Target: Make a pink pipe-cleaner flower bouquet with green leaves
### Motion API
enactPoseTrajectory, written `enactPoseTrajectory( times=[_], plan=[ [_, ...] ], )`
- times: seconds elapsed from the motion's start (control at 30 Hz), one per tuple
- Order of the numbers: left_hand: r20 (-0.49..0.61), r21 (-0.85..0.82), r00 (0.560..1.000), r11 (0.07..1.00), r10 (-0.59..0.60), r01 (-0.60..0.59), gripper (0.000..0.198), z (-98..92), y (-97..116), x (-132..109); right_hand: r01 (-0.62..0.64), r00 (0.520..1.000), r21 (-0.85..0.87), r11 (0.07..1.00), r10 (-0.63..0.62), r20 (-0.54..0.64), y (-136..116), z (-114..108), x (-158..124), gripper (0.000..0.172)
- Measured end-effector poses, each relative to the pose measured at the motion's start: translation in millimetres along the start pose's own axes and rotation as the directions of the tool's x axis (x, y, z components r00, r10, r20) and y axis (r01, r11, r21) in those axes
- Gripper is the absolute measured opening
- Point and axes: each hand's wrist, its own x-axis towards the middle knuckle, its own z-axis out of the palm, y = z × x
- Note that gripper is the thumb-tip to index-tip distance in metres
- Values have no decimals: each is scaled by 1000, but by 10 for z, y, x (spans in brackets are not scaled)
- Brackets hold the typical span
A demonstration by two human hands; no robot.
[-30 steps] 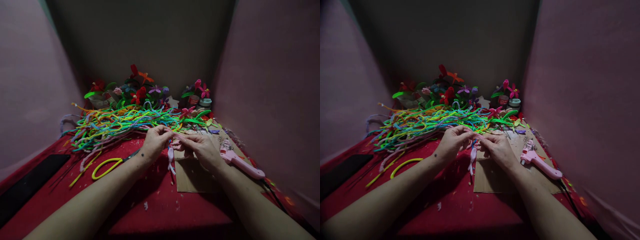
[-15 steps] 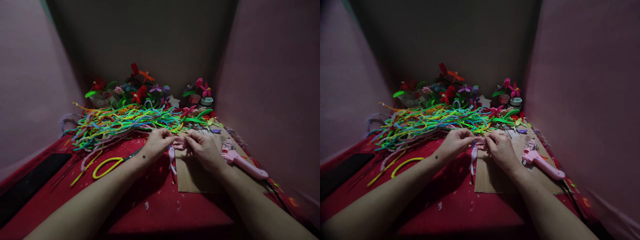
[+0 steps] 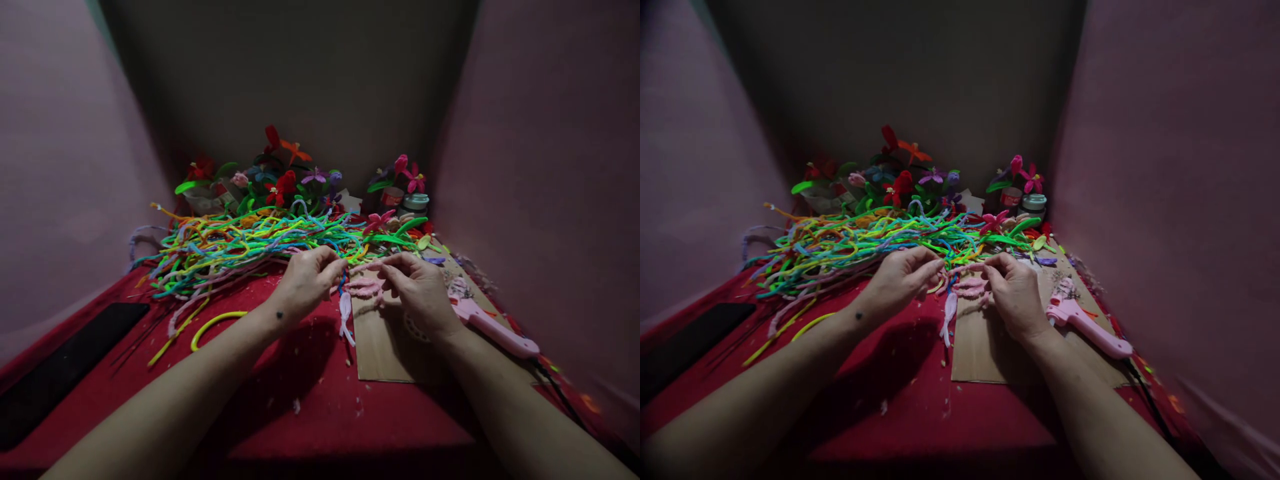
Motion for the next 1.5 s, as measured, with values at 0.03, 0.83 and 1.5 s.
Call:
enactPoseTrajectory(
  times=[0.03,0.83,1.5],
  plan=[
    [-5,3,1000,1000,-8,8,26,-68,5,-6,-2,1000,-14,1000,2,-1,9,-6,11,16],
    [-227,153,964,972,-141,178,19,-741,-532,-147,188,974,-534,824,-226,-6,124,20,-5,22],
    [51,730,960,667,-274,151,24,-1463,-989,-545,671,683,-520,529,-714,154,-111,165,-235,14]
  ],
)
